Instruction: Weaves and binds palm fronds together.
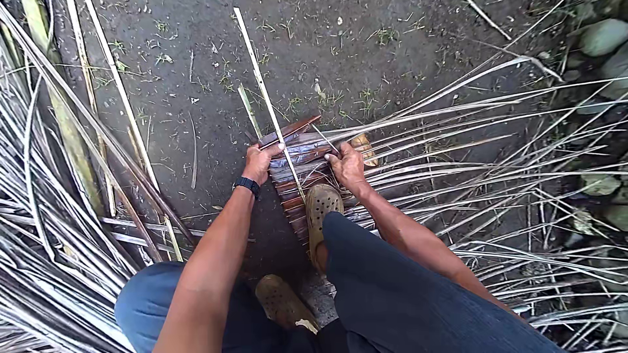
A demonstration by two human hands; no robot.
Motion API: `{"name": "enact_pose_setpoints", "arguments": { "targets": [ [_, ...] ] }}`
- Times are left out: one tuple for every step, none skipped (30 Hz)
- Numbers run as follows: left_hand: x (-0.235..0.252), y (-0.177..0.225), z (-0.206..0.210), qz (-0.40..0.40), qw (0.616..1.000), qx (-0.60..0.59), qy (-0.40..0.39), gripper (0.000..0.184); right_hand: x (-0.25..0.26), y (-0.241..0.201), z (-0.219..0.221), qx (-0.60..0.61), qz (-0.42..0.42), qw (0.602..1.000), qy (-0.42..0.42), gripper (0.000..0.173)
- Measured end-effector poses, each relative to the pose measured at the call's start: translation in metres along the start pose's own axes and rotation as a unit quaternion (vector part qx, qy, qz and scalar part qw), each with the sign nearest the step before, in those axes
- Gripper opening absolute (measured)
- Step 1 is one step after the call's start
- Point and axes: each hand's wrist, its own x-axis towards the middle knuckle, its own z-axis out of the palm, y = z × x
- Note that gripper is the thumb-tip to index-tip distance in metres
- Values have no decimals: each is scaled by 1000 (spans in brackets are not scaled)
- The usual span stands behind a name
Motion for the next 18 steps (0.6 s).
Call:
{"name": "enact_pose_setpoints", "arguments": {
  "targets": [
    [1, 0, 0, 1, 1000, 2, 8, 52, -4, -1, -1, 12, -6, 1000, -4, 27],
    [1, 0, 0, 2, 1000, 3, 13, 51, -11, -3, -4, 31, -12, 999, -14, 28],
    [0, 1, 0, 2, 1000, 2, 14, 50, -18, -5, -6, 42, -25, 999, -24, 31],
    [0, 2, 0, 2, 1000, 1, 13, 50, -24, -8, -8, 32, -42, 998, -36, 34],
    [1, 2, 0, 3, 1000, 2, 10, 49, -26, -10, -6, -2, -61, 997, -39, 36],
    [1, 2, 0, 3, 1000, 4, 6, 49, -26, -10, -3, -45, -84, 995, -38, 37],
    [0, 2, 0, 5, 1000, 8, 2, 50, -22, -11, 1, -82, -102, 991, -34, 36],
    [0, 2, 1, 8, 1000, 13, 0, 50, -17, -12, 5, -107, -114, 987, -30, 34],
    [-1, 2, 0, 12, 1000, 17, -3, 50, -13, -15, 6, -119, -121, 985, -33, 31],
    [-2, 2, 0, 17, 1000, 21, -5, 50, -11, -20, 3, -117, -123, 985, -40, 30],
    [-3, 3, -1, 20, 999, 23, -7, 49, -12, -25, -4, -104, -117, 986, -51, 30],
    [-2, 4, -1, 22, 999, 24, -8, 49, -15, -31, -15, -75, -102, 990, -63, 32],
    [-2, 5, -1, 18, 999, 26, -7, 49, -23, -35, -29, -30, -86, 993, -74, 32],
    [-2, 4, -1, 15, 1000, 27, -6, 50, -33, -37, -46, 20, -77, 994, -77, 30],
    [-2, 4, -1, 16, 1000, 22, -5, 50, -46, -37, -65, 76, -73, 992, -74, 30],
    [-1, 2, -1, 21, 1000, 16, -3, 49, -59, -34, -83, 130, -68, 987, -71, 33],
    [0, 1, -1, 24, 1000, 13, -1, 50, -71, -27, -100, 184, -69, 978, -74, 35],
    [0, 0, -2, 25, 1000, 11, 4, 51, -83, -16, -114, 245, -75, 963, -79, 38]
  ]
}}
